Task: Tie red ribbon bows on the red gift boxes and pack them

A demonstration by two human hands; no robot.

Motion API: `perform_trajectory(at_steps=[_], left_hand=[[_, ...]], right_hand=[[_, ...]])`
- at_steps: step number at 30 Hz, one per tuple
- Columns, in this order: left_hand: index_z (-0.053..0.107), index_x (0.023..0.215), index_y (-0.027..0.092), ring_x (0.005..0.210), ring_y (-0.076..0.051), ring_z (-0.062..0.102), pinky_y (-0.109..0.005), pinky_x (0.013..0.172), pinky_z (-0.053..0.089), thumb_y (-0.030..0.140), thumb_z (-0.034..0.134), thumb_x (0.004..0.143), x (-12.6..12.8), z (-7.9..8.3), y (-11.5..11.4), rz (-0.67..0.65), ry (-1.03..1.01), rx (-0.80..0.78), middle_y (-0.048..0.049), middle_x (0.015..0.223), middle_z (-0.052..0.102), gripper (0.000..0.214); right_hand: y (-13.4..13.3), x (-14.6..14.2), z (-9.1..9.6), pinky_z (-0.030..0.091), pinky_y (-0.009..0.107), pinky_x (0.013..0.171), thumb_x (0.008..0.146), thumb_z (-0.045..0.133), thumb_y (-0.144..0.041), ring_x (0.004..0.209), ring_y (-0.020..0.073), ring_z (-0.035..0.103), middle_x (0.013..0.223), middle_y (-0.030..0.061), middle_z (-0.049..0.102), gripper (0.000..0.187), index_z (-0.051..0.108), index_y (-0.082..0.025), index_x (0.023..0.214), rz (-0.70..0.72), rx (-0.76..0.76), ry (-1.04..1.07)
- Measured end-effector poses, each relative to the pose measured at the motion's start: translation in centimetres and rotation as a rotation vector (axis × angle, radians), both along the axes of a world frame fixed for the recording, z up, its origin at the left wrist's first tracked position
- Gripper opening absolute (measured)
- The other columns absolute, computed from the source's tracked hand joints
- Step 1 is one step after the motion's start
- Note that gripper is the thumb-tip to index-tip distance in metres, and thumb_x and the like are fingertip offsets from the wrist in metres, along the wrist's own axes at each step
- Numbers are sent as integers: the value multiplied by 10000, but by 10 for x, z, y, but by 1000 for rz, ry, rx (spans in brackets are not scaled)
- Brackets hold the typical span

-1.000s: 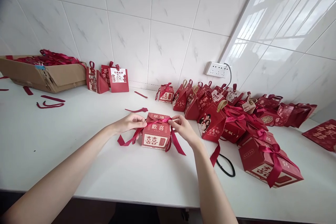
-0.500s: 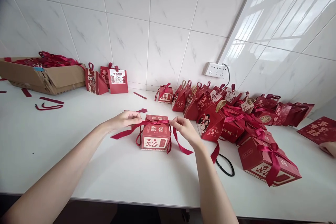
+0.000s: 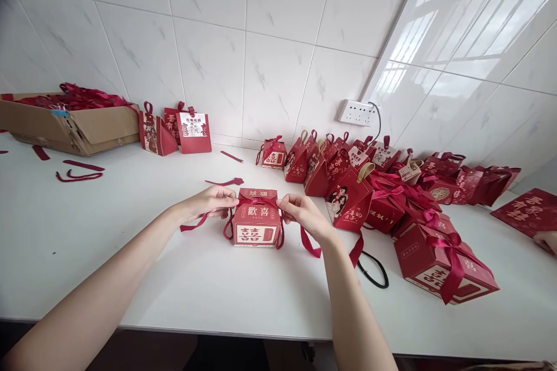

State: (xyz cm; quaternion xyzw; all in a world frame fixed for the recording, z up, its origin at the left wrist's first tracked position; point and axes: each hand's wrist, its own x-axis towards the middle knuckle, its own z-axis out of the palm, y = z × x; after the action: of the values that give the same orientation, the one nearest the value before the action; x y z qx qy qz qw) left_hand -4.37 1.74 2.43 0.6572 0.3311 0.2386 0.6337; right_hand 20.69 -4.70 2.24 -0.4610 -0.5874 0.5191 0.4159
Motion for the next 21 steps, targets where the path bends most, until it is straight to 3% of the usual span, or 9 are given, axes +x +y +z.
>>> perform_trajectory(at_steps=[6, 11, 21], left_hand=[[519, 555, 166, 478, -101, 454, -238, 502, 352, 379, 707, 708, 0, -8, 3, -30, -50, 9, 11, 505, 486, 322], [535, 558, 155, 523, -99, 431, -240, 530, 350, 387, 720, 691, 0, -17, 7, -76, -135, -72, 9, 569, 489, 326], [478, 509, 157, 517, -104, 412, -246, 510, 285, 481, 757, 610, 2, -31, 15, -99, -155, -107, 12, 525, 469, 439]], right_hand=[[0, -2, -1, 435, 261, 701, 703, 701, -428, 621, 104, 511, 629, -21, 527, 335, 516, -166, 605, 58, -124, 112], [6, 1, -10, 437, 241, 647, 679, 720, -396, 536, 75, 412, 552, -63, 385, 386, 436, -174, 538, 120, -172, 231], [15, 6, -26, 420, 198, 592, 636, 752, -392, 531, 68, 413, 556, -61, 396, 389, 444, -175, 537, 144, -211, 322]])
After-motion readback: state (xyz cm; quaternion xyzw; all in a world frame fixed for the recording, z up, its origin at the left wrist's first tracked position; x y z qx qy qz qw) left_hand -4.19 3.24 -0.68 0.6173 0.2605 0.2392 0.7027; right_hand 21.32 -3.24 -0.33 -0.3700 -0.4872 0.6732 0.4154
